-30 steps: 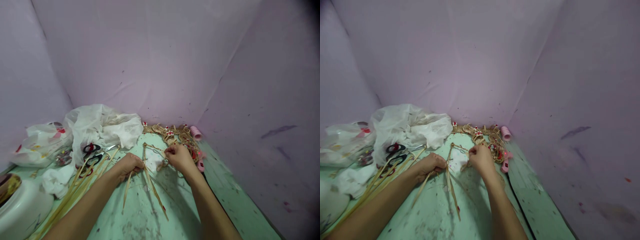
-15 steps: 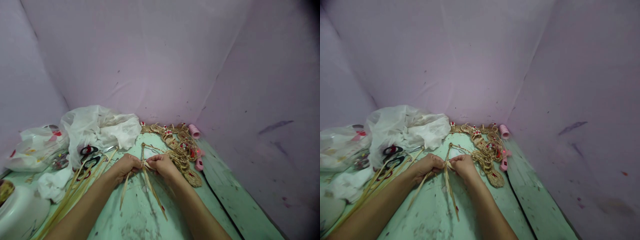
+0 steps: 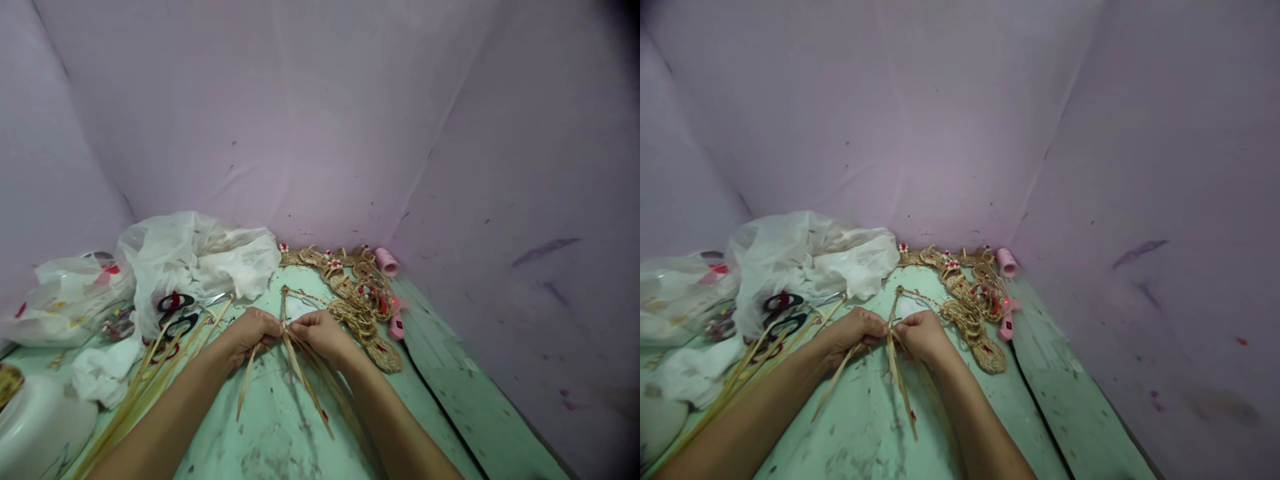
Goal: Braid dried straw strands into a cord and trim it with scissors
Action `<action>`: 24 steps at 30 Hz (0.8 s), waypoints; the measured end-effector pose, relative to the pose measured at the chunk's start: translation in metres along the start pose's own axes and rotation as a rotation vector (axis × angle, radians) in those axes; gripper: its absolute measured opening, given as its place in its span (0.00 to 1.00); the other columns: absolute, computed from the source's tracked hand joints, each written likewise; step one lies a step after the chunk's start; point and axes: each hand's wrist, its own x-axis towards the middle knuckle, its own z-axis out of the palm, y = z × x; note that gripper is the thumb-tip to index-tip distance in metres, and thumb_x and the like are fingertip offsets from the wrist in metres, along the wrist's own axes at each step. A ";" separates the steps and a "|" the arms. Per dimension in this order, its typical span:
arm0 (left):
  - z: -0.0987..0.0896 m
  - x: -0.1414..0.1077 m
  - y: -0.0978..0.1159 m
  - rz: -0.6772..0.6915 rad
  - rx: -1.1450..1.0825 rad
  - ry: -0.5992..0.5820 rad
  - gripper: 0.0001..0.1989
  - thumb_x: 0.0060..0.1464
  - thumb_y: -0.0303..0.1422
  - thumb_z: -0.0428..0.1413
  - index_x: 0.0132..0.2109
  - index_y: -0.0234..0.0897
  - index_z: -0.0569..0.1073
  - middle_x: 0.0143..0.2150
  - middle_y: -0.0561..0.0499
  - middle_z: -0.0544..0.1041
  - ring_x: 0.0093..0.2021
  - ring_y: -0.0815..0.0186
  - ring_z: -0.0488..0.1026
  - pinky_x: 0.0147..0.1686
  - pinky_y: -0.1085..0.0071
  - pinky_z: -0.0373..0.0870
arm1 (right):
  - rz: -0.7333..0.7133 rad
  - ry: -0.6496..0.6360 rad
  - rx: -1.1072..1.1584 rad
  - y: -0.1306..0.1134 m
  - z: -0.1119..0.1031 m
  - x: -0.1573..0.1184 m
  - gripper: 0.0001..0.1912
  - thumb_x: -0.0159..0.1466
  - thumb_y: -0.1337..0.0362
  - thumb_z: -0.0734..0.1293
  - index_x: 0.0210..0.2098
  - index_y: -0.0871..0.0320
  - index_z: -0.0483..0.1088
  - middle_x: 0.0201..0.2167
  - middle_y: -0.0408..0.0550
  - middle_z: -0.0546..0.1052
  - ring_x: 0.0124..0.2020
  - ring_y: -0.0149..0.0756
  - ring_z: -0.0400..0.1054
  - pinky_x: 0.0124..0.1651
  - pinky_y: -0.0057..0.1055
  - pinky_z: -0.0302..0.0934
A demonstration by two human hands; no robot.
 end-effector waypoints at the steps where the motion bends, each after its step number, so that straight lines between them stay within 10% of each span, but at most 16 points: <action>1: 0.000 0.000 0.001 -0.002 0.001 0.000 0.10 0.30 0.33 0.54 0.16 0.34 0.59 0.10 0.60 0.53 0.12 0.80 0.44 0.14 0.77 0.35 | -0.009 -0.005 -0.010 0.001 -0.001 0.001 0.10 0.51 0.71 0.61 0.14 0.62 0.64 0.08 0.36 0.61 0.10 0.21 0.50 0.15 0.20 0.49; 24: 0.001 0.002 -0.002 0.071 0.191 0.033 0.09 0.33 0.30 0.52 0.14 0.33 0.60 0.10 0.58 0.54 0.13 0.77 0.48 0.15 0.76 0.40 | -0.106 0.096 -0.335 0.028 -0.001 0.029 0.06 0.46 0.68 0.64 0.17 0.63 0.71 0.14 0.44 0.70 0.16 0.25 0.60 0.20 0.20 0.51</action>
